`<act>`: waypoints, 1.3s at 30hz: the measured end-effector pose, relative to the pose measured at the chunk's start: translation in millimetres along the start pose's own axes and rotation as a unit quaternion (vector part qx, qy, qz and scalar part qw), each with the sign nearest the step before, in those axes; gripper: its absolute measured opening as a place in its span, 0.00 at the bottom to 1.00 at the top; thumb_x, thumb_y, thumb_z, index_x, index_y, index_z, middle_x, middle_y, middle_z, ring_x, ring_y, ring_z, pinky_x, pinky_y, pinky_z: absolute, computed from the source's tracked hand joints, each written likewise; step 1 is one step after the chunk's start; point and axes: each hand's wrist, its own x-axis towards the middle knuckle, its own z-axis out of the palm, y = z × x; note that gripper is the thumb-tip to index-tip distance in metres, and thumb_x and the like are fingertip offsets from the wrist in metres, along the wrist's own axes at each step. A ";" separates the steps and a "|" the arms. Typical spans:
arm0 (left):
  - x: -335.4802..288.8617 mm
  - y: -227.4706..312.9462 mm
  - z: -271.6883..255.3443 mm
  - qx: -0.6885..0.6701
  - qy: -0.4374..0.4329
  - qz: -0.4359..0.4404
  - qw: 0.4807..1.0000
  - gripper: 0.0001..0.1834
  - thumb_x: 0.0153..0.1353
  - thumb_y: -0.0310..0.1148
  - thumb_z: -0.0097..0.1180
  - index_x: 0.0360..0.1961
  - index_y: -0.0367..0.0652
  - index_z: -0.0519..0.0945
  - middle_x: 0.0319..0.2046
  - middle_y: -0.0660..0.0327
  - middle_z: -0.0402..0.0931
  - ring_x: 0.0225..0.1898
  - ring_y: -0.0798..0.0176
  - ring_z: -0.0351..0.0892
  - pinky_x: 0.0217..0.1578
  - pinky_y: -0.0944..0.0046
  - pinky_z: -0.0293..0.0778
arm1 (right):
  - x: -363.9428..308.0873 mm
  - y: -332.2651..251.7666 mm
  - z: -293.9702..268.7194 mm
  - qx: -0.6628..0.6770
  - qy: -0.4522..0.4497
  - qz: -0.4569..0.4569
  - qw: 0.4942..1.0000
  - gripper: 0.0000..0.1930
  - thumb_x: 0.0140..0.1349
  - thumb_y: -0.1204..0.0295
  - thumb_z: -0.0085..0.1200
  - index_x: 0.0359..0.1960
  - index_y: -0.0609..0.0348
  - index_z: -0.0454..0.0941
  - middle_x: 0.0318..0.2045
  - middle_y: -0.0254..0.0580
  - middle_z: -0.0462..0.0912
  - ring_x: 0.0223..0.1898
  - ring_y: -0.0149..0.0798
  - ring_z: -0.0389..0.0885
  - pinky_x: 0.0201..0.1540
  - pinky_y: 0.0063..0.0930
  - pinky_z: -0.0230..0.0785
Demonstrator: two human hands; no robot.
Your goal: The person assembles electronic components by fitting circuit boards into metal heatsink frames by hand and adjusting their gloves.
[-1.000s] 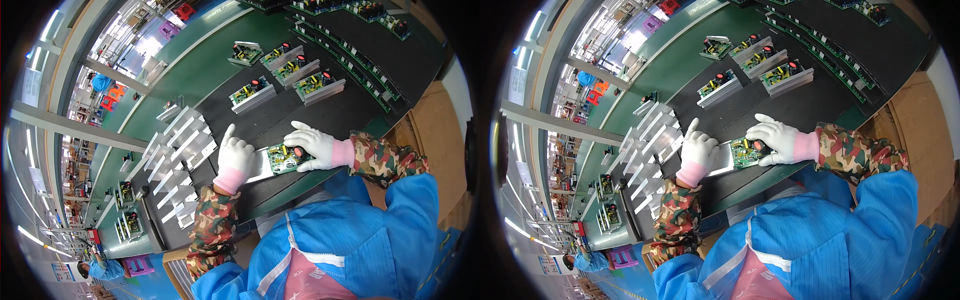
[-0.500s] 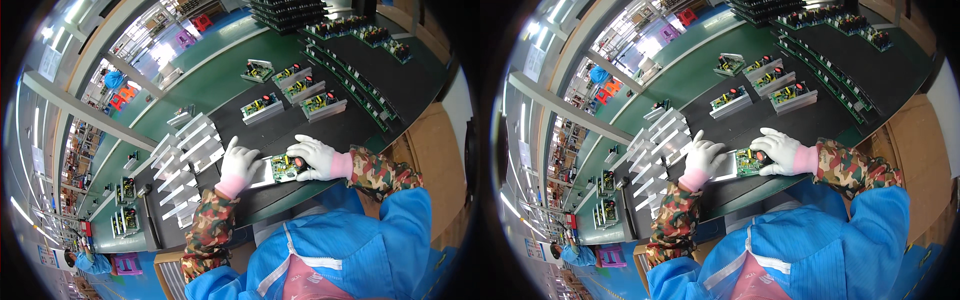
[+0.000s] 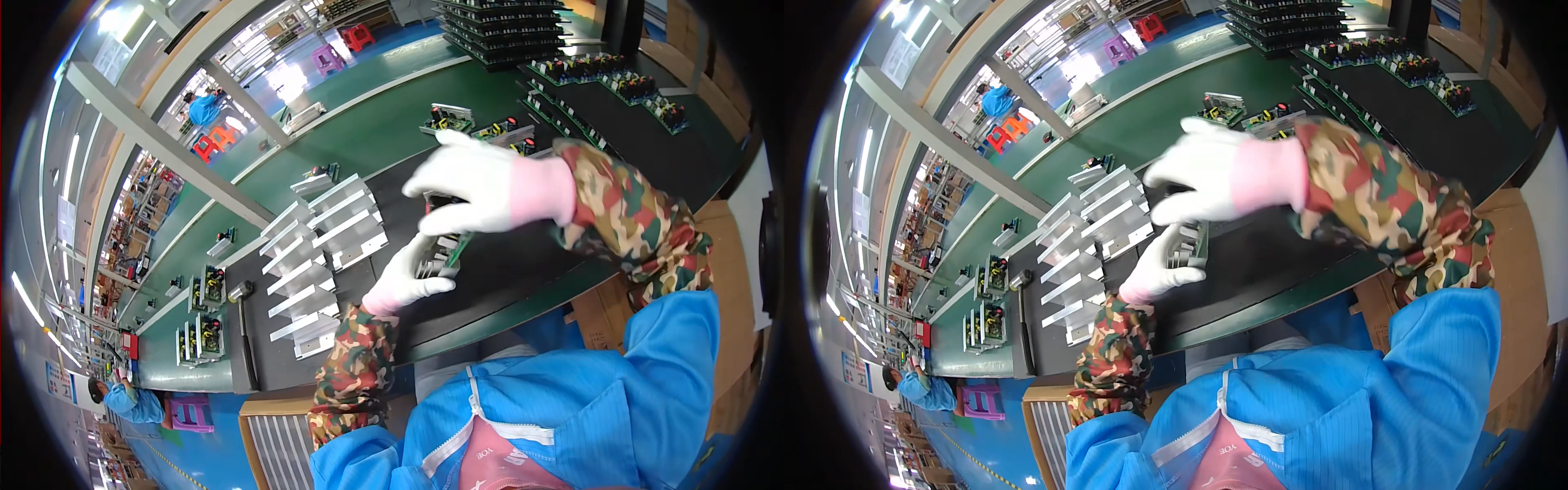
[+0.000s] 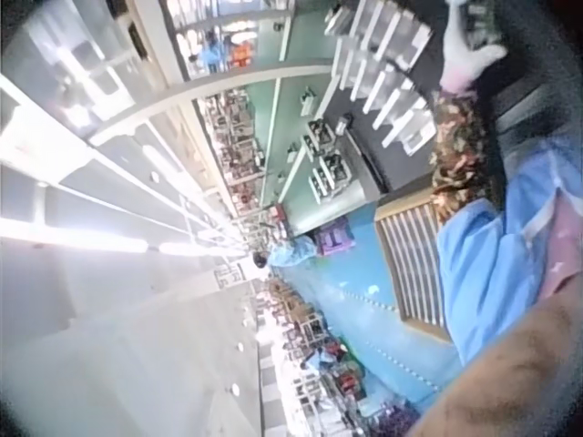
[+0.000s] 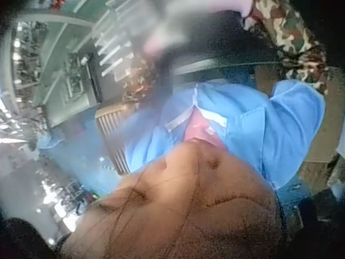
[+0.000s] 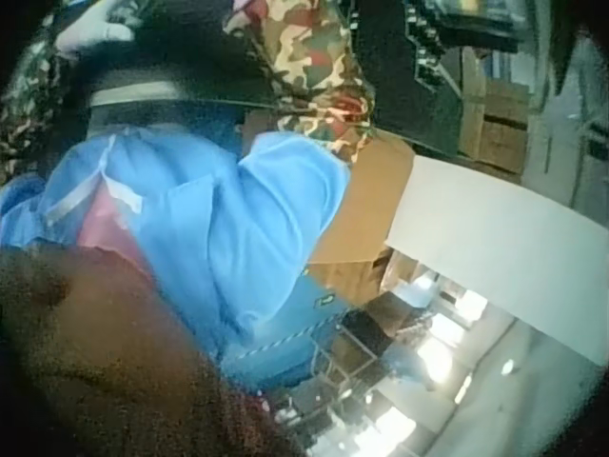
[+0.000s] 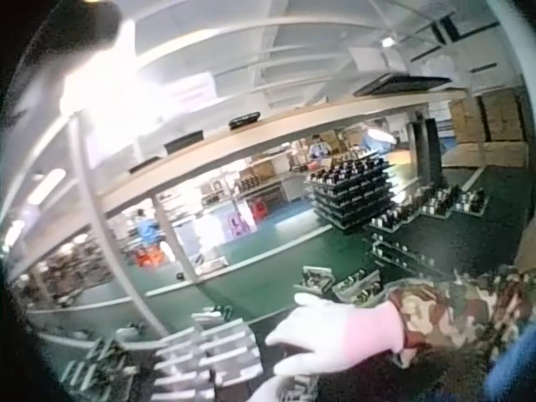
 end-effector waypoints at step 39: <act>0.7 -47.6 -1.4 0.015 0.034 0.167 0.985 0.66 0.41 0.43 0.79 0.76 0.39 0.48 0.65 0.44 0.66 0.61 0.48 0.71 0.64 0.55 0.65 | 41.3 1.6 70.4 0.070 0.218 0.003 0.973 0.20 0.73 0.64 0.45 0.61 0.63 0.74 0.60 0.45 0.77 0.63 0.45 0.71 0.70 0.41 0.57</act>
